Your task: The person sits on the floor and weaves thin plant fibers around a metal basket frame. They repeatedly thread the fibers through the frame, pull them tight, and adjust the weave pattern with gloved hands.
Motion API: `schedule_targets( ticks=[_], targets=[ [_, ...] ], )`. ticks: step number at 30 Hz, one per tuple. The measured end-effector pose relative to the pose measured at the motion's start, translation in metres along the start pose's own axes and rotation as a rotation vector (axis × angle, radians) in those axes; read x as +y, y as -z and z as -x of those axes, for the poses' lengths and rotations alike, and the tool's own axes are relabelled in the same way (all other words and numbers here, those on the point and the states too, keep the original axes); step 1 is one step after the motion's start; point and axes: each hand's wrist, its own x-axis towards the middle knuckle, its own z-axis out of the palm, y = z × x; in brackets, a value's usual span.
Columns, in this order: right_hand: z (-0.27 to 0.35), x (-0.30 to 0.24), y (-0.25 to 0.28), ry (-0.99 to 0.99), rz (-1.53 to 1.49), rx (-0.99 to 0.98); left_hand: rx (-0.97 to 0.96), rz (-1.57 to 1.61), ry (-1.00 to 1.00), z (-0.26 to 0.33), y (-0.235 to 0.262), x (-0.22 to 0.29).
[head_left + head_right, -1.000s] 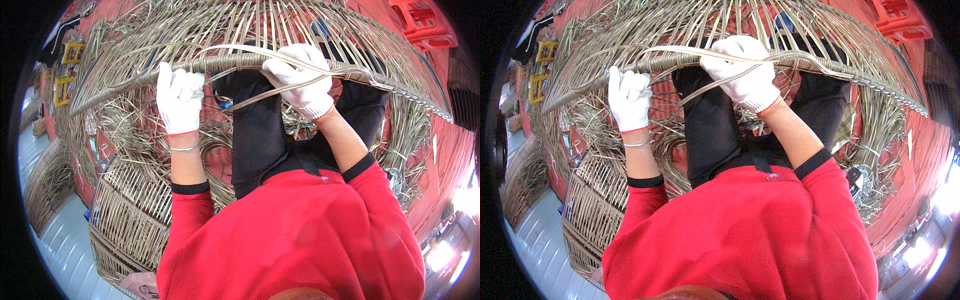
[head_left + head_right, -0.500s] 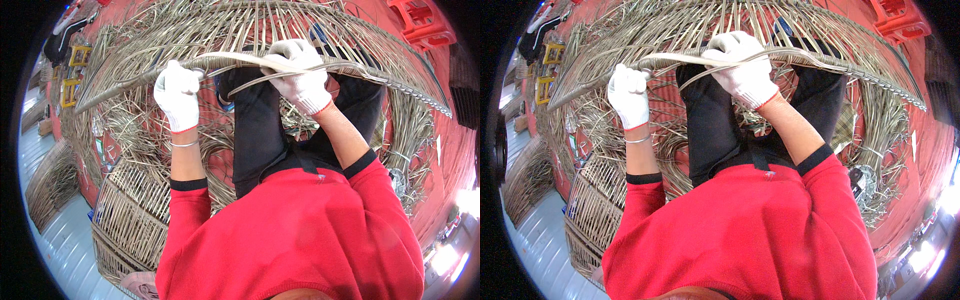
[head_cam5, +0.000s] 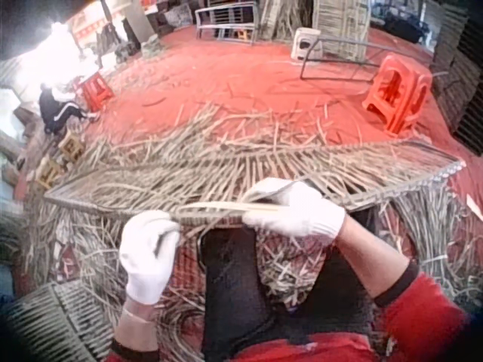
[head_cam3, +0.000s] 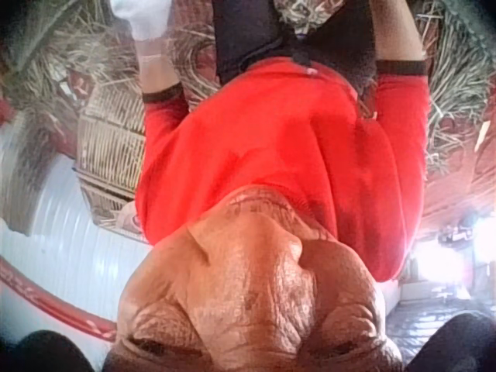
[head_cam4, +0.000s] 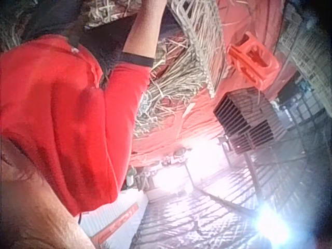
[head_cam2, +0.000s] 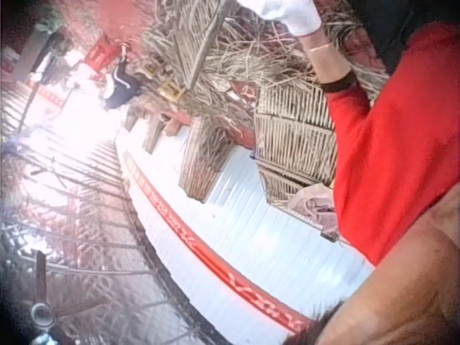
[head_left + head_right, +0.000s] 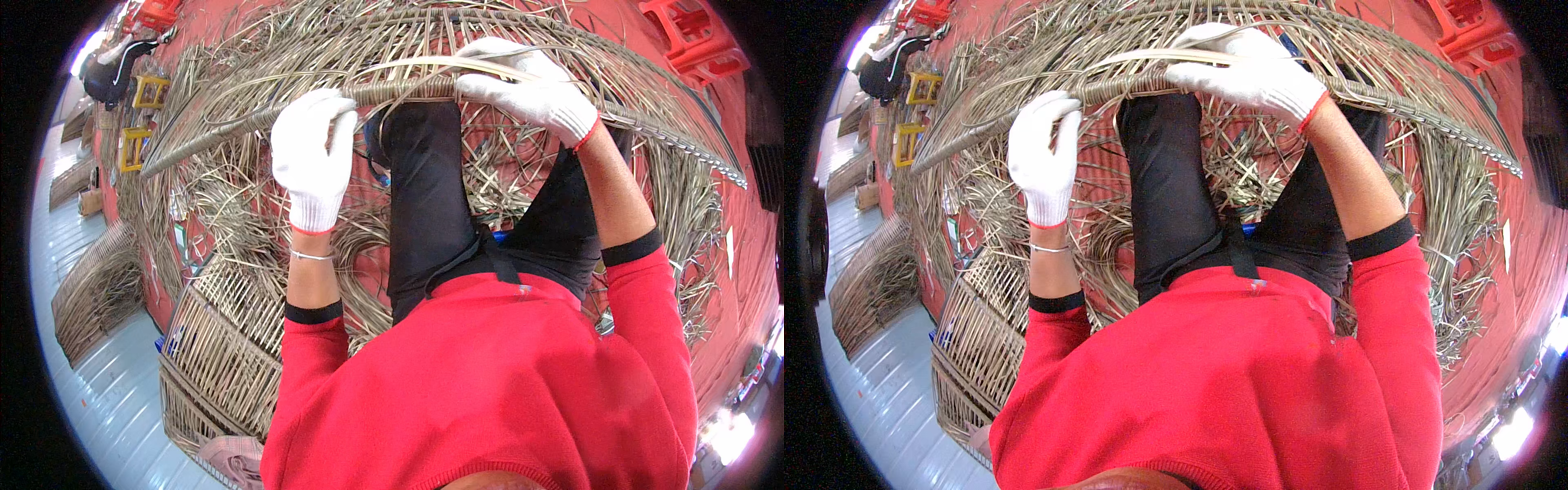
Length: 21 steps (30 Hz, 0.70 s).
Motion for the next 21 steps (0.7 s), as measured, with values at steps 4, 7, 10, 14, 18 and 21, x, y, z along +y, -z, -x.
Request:
schedule_targets(
  ticks=[4,7,10,14,18,21],
  targets=[
    [0.011,0.016,0.029,0.008,0.196,0.017,-0.087,-0.021,-0.016,-0.011,-0.005,-0.004],
    [0.025,0.026,0.033,-0.191,0.234,-0.036,-0.11,-0.095,0.102,-0.023,0.01,-0.026],
    [0.035,0.031,0.023,-0.031,0.353,0.074,-0.14,-0.065,0.039,-0.047,0.014,-0.069],
    [0.041,0.033,0.016,-0.091,0.213,0.159,-0.743,-0.185,0.024,-0.058,-0.004,-0.121],
    [0.043,0.033,0.017,-0.039,0.213,0.163,-0.763,-0.184,0.194,-0.059,0.003,-0.16],
    [0.045,0.031,0.016,-0.031,0.232,0.153,-0.611,-0.112,0.212,-0.058,0.024,-0.183]
  ],
)
